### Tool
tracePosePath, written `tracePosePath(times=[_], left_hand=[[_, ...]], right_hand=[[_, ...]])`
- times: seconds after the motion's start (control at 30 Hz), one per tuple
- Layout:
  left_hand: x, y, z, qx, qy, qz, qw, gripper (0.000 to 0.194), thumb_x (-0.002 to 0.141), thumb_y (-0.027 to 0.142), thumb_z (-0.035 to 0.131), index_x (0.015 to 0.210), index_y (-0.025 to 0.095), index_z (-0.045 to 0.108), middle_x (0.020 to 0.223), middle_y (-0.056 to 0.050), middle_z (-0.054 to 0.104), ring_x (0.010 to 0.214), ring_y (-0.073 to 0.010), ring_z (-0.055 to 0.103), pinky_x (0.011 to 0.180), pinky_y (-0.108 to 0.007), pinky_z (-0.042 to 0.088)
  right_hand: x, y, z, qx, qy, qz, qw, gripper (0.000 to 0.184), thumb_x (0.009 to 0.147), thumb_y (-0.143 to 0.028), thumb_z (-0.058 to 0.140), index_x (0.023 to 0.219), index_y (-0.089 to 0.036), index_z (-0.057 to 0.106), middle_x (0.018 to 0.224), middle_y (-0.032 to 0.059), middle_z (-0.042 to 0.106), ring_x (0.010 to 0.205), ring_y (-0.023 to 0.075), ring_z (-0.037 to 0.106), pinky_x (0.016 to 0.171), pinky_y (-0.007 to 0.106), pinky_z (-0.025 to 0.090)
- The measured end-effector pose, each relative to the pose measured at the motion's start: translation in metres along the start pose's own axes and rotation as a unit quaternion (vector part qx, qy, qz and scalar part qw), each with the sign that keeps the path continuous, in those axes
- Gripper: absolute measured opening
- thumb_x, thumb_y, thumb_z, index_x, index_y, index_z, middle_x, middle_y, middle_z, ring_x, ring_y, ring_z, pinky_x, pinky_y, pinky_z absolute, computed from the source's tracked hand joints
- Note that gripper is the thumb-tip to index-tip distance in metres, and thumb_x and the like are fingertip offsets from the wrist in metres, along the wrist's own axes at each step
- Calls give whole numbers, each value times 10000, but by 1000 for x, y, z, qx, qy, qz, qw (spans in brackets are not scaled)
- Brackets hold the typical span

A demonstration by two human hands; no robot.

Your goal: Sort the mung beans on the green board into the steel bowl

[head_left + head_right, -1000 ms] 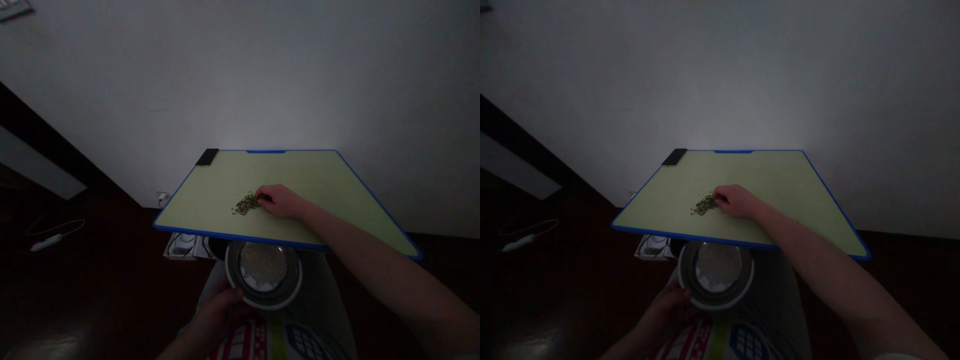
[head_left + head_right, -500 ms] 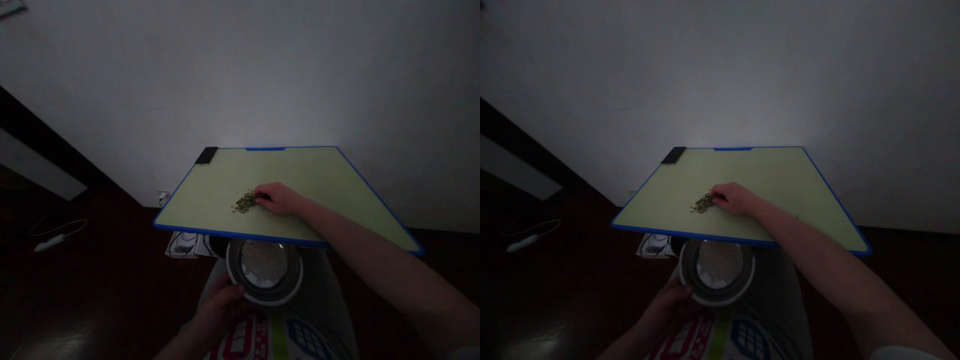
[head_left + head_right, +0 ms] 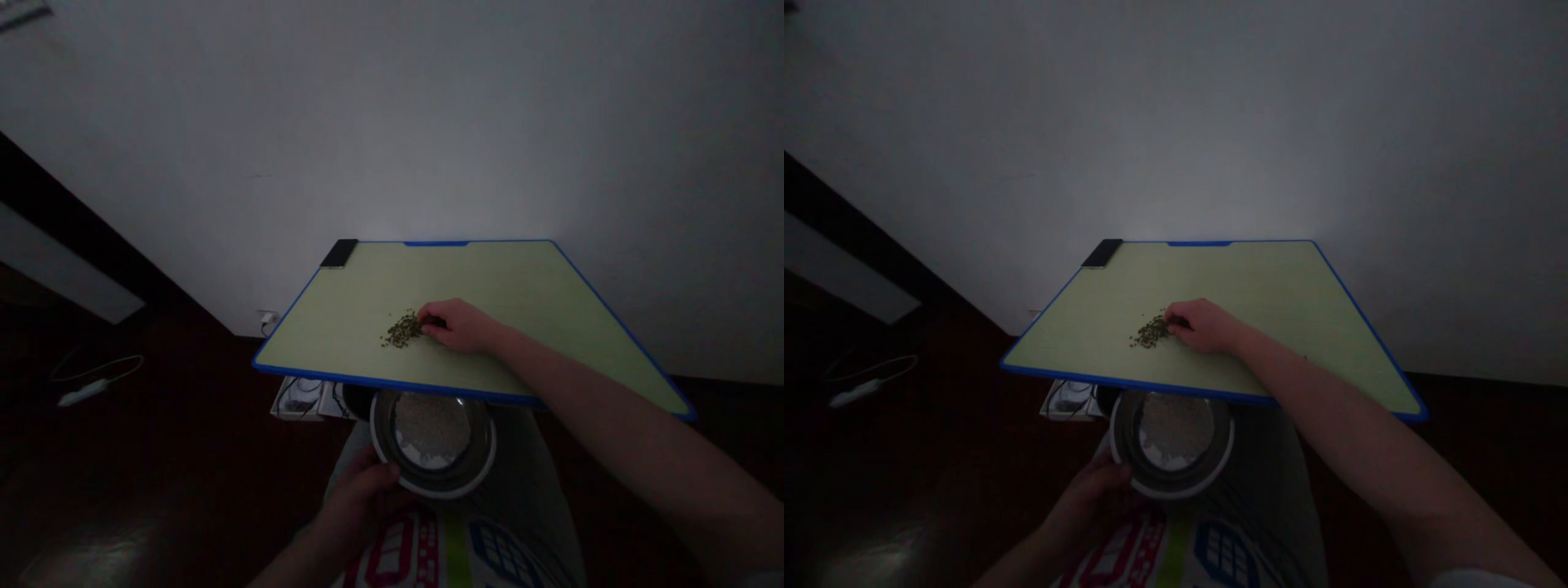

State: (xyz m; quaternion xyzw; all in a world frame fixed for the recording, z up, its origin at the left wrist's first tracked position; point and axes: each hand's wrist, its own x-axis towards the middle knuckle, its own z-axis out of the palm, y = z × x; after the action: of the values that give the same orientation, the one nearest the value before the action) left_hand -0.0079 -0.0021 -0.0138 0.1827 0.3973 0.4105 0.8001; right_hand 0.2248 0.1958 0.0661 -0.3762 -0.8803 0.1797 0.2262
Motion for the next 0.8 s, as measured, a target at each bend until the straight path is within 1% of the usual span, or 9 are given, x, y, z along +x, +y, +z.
tracePosePath(times=[0.13, 0.27, 0.37, 0.57, 0.63, 0.7, 0.8], left_hand=[[2, -2, 0, -4, 8, 1, 1000, 346, 679, 145, 742, 1018, 189, 688, 952, -75, 800, 944, -278, 740, 911, -446, 559], [4, -5, -2, -12, 1, 7, 1000, 355, 674, 145, 742, 1023, 189, 690, 983, -82, 797, 939, -280, 740, 906, -448, 563], [4, -5, -1, -15, 0, 7, 1000, 365, 670, 139, 741, 1030, 178, 693, 962, -85, 797, 916, -277, 743, 906, -452, 563], [1, -1, 3, -6, -12, 7, 1000, 426, 709, 125, 702, 1130, 182, 671, 1000, -97, 791, 942, -281, 735, 864, -420, 573], [1, -2, 3, -9, -7, 11, 1000, 456, 707, 115, 695, 1156, 183, 662, 1000, -100, 790, 932, -286, 735, 851, -424, 575], [1, -4, 2, -15, 0, 12, 1000, 450, 696, 112, 702, 1140, 179, 668, 985, -100, 790, 923, -286, 737, 857, -430, 572], [2, -5, 1, -23, -7, 16, 1000, 432, 684, 116, 717, 1110, 172, 679, 997, -107, 786, 950, -296, 731, 877, -443, 565]], right_hand=[[-1, 0, -1, 6, -10, 0, 1000, 156, 846, -196, 576, 954, -155, 680, 774, 40, 680, 676, 137, 570, 666, 250, 408], [-2, -1, -1, 5, -16, -12, 1000, 143, 839, -200, 584, 937, -156, 677, 759, 34, 673, 661, 133, 564, 654, 248, 404], [-2, -2, 0, 7, -18, -9, 1000, 146, 844, -205, 580, 944, -159, 675, 758, 30, 670, 659, 132, 564, 655, 247, 407], [-1, -6, -1, -13, -11, -7, 1000, 150, 849, -206, 577, 945, -154, 681, 787, 46, 681, 689, 142, 575, 677, 256, 409], [-1, -7, -1, -14, -8, -2, 1000, 155, 847, -199, 578, 951, -149, 682, 789, 51, 684, 689, 143, 577, 675, 256, 409], [-1, -7, -1, -16, -5, 4, 1000, 158, 845, -191, 578, 954, -144, 681, 784, 53, 685, 686, 145, 579, 670, 257, 408], [0, -7, 0, -16, -3, 8, 1000, 152, 847, -185, 576, 952, -148, 679, 778, 49, 687, 685, 145, 579, 671, 257, 411]])
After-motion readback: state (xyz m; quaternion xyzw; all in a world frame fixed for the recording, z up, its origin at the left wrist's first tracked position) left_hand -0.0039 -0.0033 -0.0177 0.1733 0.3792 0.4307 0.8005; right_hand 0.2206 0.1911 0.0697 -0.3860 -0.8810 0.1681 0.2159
